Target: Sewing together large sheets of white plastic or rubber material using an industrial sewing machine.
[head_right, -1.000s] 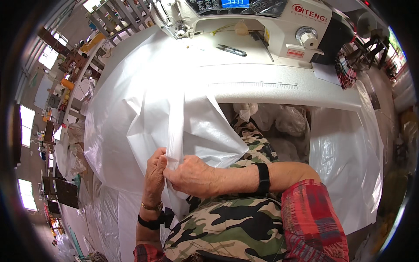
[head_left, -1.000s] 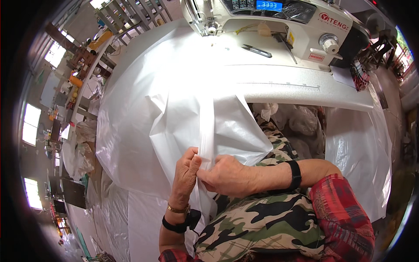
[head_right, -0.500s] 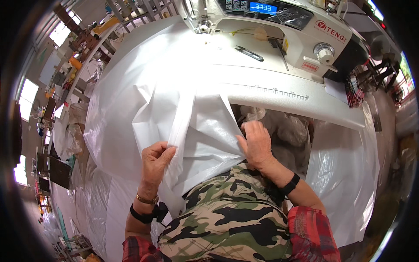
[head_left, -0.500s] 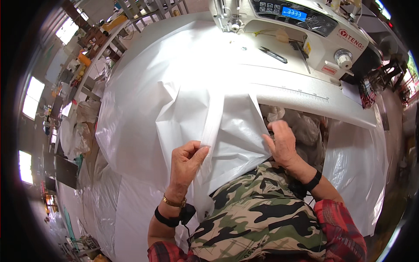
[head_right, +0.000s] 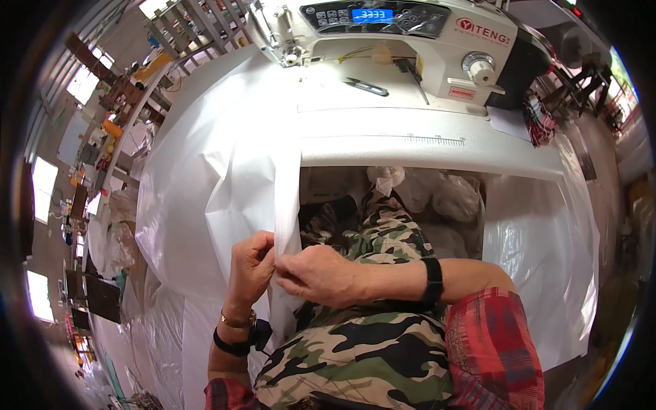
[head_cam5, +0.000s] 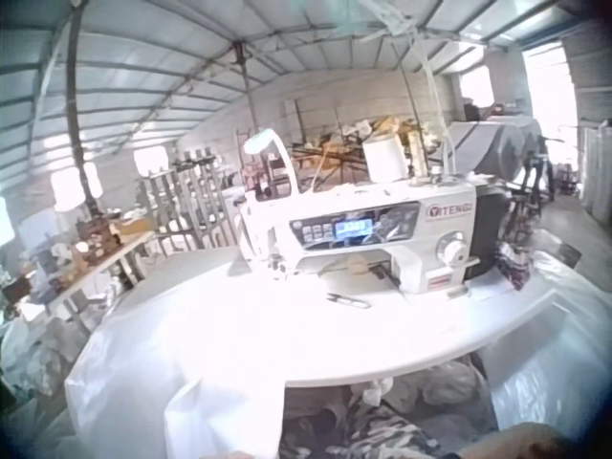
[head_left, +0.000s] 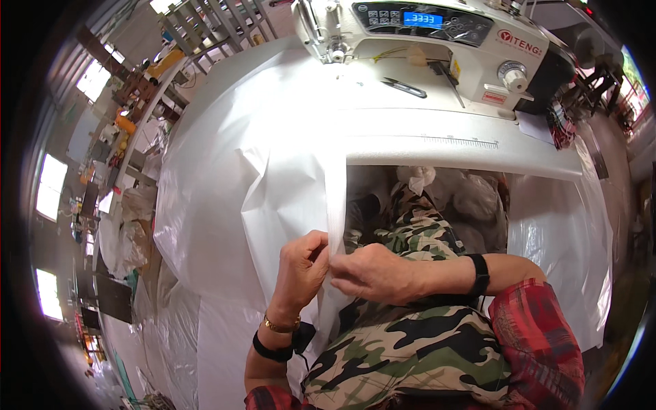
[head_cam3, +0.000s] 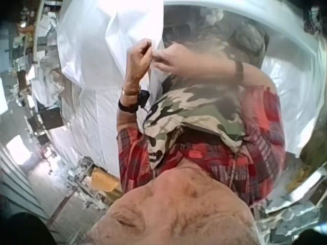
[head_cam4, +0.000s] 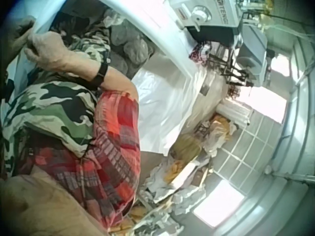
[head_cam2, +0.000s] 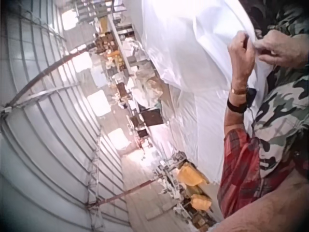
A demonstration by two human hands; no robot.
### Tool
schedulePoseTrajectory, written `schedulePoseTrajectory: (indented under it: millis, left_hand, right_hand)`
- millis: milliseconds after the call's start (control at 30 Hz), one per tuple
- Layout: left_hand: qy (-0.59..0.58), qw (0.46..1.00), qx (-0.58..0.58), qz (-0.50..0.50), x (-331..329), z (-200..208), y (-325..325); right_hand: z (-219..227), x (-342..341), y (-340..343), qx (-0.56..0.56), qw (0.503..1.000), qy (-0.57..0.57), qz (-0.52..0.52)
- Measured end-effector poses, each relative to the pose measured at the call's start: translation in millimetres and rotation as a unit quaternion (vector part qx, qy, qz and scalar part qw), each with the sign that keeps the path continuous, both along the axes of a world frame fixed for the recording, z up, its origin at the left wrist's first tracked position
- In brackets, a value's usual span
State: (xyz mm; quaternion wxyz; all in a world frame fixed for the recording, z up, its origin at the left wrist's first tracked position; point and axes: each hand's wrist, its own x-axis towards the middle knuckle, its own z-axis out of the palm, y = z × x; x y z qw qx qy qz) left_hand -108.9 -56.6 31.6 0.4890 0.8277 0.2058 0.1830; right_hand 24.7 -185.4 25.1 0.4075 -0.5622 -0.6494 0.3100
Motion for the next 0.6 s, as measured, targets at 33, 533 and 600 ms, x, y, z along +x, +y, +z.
schedulePoseTrajectory:
  millis: [33, 533, 600]
  left_hand:
    - [0.002, 1.000, 0.003, -0.006, -1, 0, 0]
    - [0.056, 0.992, -0.051, 0.096, -32, 33, 34]
    - [0.038, 0.995, 0.030, 0.092, -28, 63, 43]
  right_hand:
    - [-2, -4, 2, 0.007, 1.000, -0.004, -0.005]
    - [-54, 9, 48, 0.133, 0.941, 0.199, -0.241]
    - [-62, 16, 87, 0.064, 0.885, 0.266, -0.376]
